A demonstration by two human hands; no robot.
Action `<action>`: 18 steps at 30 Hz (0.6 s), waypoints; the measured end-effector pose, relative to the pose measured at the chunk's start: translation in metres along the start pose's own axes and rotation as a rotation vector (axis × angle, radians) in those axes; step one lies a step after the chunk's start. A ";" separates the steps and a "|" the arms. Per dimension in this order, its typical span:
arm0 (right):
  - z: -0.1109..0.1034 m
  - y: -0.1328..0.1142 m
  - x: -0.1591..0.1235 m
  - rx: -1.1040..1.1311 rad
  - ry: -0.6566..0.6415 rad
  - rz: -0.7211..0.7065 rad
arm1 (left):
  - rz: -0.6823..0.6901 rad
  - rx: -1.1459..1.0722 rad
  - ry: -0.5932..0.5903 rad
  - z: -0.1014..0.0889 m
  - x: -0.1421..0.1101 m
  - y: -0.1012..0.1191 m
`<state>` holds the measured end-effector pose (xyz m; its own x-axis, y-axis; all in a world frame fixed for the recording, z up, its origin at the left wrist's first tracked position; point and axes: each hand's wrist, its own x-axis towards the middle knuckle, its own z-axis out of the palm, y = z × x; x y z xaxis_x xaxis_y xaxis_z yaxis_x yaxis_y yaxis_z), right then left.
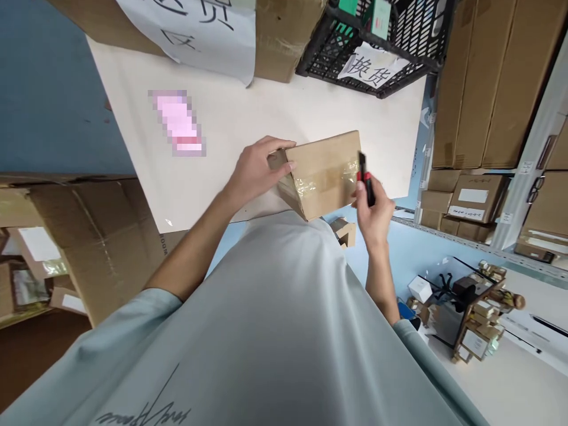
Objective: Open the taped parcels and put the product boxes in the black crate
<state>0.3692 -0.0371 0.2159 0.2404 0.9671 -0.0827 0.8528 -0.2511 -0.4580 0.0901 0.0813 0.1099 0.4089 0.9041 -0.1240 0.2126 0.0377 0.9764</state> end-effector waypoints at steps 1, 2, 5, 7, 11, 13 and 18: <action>0.002 -0.010 -0.010 0.034 -0.045 0.028 | -0.005 0.005 -0.002 -0.002 0.003 0.002; 0.005 -0.020 -0.020 0.061 -0.098 0.033 | -0.010 0.006 -0.004 -0.003 0.005 0.003; 0.018 -0.046 -0.039 0.064 -0.245 0.004 | -0.015 0.016 -0.008 -0.002 0.007 0.002; 0.025 -0.059 -0.043 -0.005 -0.308 0.001 | -0.019 0.017 -0.005 0.001 0.008 0.000; 0.028 -0.076 -0.043 -0.199 -0.400 0.033 | -0.016 -0.037 0.025 0.010 0.009 -0.008; 0.026 -0.082 -0.041 -0.267 -0.440 0.039 | -0.008 -0.076 0.049 0.013 0.010 -0.013; 0.024 -0.093 -0.041 -0.353 -0.493 0.039 | -0.006 -0.123 0.080 0.015 0.011 -0.018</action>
<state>0.2689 -0.0529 0.2403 0.1031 0.8401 -0.5326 0.9702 -0.2030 -0.1324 0.1037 0.0844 0.0880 0.3351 0.9345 -0.1200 0.1027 0.0903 0.9906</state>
